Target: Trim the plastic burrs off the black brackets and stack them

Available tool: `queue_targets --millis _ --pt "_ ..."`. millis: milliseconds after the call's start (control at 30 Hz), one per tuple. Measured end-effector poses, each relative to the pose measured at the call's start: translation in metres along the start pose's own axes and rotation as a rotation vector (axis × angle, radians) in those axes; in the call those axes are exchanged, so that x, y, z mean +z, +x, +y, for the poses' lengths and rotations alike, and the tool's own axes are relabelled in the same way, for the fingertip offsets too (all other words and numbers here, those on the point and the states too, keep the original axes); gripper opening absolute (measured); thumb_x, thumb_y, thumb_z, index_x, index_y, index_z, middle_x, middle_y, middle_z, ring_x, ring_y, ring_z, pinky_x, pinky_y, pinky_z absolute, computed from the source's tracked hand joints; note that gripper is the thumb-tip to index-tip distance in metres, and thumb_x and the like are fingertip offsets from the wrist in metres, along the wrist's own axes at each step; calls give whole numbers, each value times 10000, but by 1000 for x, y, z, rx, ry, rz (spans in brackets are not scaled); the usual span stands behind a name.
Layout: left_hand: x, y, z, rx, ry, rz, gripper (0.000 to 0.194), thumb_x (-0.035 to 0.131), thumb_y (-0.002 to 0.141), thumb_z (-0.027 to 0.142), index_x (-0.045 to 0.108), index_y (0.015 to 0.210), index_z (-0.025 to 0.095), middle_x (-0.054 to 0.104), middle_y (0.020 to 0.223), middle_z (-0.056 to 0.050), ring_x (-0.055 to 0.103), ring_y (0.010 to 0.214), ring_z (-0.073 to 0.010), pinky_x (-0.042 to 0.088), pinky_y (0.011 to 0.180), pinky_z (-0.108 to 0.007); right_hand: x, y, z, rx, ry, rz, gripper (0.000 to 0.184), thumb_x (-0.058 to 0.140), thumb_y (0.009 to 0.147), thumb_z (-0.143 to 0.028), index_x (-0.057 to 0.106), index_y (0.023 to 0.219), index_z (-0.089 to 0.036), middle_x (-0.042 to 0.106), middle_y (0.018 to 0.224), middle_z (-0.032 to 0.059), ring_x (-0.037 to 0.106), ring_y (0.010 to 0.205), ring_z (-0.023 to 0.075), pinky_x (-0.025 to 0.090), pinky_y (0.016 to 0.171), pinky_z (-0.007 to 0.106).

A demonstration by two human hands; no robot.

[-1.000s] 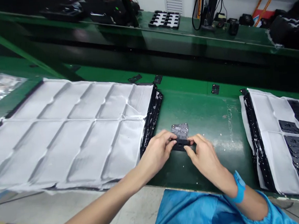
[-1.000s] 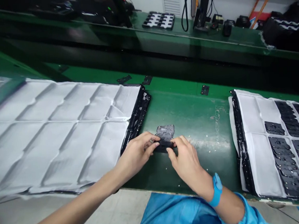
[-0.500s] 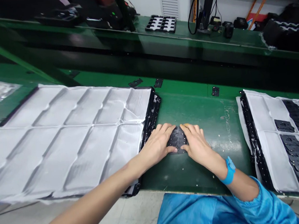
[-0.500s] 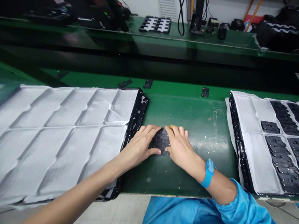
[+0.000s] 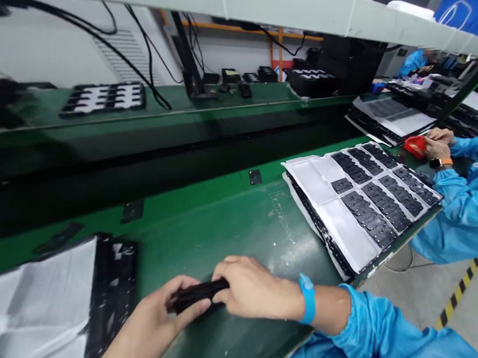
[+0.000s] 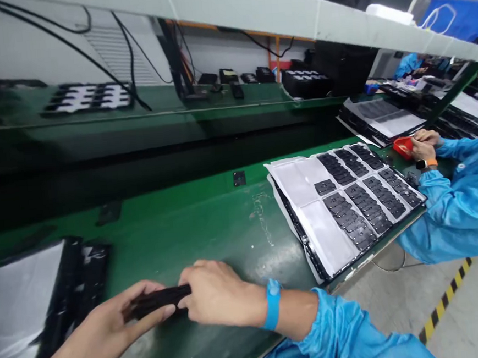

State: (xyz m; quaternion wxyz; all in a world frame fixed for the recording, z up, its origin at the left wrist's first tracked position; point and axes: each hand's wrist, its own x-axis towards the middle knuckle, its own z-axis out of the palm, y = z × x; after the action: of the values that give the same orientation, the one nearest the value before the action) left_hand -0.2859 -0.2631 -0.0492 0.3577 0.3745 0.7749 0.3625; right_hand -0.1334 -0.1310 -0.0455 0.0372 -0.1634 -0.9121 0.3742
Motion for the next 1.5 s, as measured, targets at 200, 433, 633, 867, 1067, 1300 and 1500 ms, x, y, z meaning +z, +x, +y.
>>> queue_targets --millis 200,433,633,867,1067,1300,1500 --pt "40 45 88 107 -268 -7 432 879 697 566 763 921 215 819 977 -85 742 965 -295 574 870 -357 -33 -38 32 271 480 518 225 835 825 -215 612 847 -211 651 745 -34 635 676 157 455 601 242" --pt "109 203 226 545 128 -622 191 730 788 331 720 897 174 774 905 -49 696 835 -204 549 796 -304 -111 -114 92 393 463 901 362 778 847 -311 650 1167 -200 728 1032 48 650 723 160 523 666 287" --pt "201 307 291 612 408 -849 221 834 620 151 748 823 149 775 746 -31 684 725 -194 537 716 -286 -168 -138 149 424 -30 859 147 666 920 -195 709 1060 -188 702 909 42 642 713 185 525 705 327" --pt "236 329 290 759 651 -829 453 867 587 141 785 1031 185 817 965 -27 723 905 -219 535 811 -262 -194 -101 209 427 -257 730 241 671 893 -56 712 1095 -180 677 1042 84 665 897 233 551 885 388" --pt "219 313 280 836 749 -656 631 887 672 227 692 1271 188 740 1271 -98 693 1137 -277 512 941 -291 -196 -89 229 387 -317 668 328 624 914 -20 730 1181 -176 664 1206 141 614 1143 300 513 1033 470" --pt "215 291 261 787 851 -510 591 878 710 341 652 1225 158 723 1241 -143 669 1178 -339 519 953 -343 -192 -82 242 327 -333 644 380 560 921 30 768 1175 -161 668 1337 164 606 1221 307 500 1071 506" --pt "215 279 264 747 908 -489 583 803 735 274 604 1262 123 749 1154 -137 714 1073 -309 538 857 -316 -190 -79 251 246 -280 701 408 519 912 46 742 1178 -169 675 1364 148 635 1277 267 510 1112 454"
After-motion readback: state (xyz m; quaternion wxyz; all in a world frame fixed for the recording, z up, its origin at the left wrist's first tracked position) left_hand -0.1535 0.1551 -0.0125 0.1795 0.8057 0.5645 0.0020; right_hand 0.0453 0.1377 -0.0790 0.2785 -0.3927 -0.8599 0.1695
